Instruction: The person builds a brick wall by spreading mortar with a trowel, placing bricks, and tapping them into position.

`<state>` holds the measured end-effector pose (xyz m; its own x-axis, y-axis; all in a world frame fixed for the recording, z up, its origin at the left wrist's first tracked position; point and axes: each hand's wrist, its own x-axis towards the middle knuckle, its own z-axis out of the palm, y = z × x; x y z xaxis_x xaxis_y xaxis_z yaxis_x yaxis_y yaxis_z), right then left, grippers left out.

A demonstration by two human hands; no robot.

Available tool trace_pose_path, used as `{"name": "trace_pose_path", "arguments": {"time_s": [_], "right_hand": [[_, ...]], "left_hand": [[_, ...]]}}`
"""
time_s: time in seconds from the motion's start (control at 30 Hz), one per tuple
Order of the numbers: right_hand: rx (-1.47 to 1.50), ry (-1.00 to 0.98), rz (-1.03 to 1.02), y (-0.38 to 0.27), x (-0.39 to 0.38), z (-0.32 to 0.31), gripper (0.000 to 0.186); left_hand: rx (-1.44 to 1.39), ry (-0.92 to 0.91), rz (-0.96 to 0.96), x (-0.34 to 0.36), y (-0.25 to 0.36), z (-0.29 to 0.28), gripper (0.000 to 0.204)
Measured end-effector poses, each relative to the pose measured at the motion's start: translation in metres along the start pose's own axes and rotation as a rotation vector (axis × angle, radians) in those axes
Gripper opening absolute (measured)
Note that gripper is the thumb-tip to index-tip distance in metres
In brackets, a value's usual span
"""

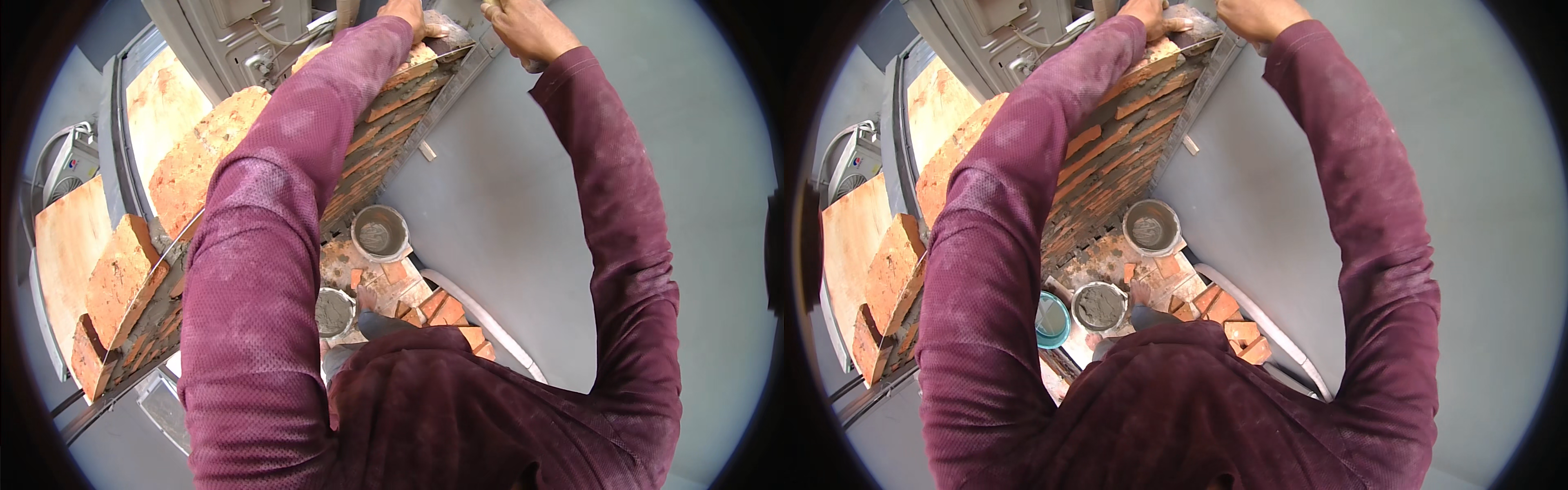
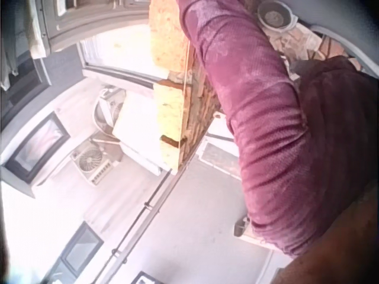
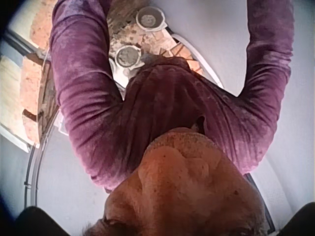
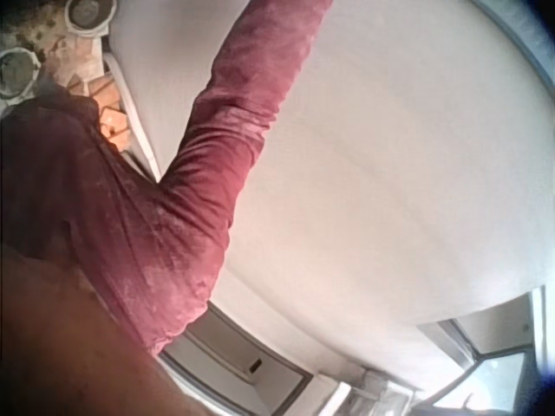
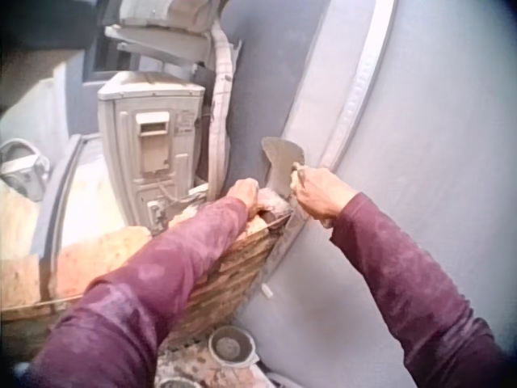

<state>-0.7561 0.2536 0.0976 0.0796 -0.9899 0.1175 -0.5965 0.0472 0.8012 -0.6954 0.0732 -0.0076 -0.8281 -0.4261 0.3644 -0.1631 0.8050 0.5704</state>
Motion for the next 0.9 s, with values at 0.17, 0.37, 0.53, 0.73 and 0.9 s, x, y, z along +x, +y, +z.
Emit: {"name": "trace_pose_path", "arguments": {"time_s": [0.17,0.37,0.53,0.73,0.9], "right_hand": [[0.132,-0.248,-0.208,0.002,-0.004,0.024,0.019],[0.127,-0.129,-0.322,0.008,-0.009,0.025,0.019],[0.953,-0.466,0.755,-0.024,0.008,-0.042,0.035],[0.972,-0.465,0.706,-0.022,0.004,-0.041,0.038],[0.458,-0.139,0.038,-0.003,-0.015,0.036,0.038]], "left_hand": [[-0.080,-0.090,-0.085,-0.003,0.010,-0.014,0.050],[-0.096,-0.119,-0.108,-0.001,0.017,-0.012,0.050],[-0.073,-0.057,-0.092,-0.004,0.010,-0.012,0.049],[-0.030,-0.029,-0.064,0.000,0.004,-0.001,0.053],[-0.032,-0.092,-0.109,-0.004,0.020,-0.011,0.057]]}}
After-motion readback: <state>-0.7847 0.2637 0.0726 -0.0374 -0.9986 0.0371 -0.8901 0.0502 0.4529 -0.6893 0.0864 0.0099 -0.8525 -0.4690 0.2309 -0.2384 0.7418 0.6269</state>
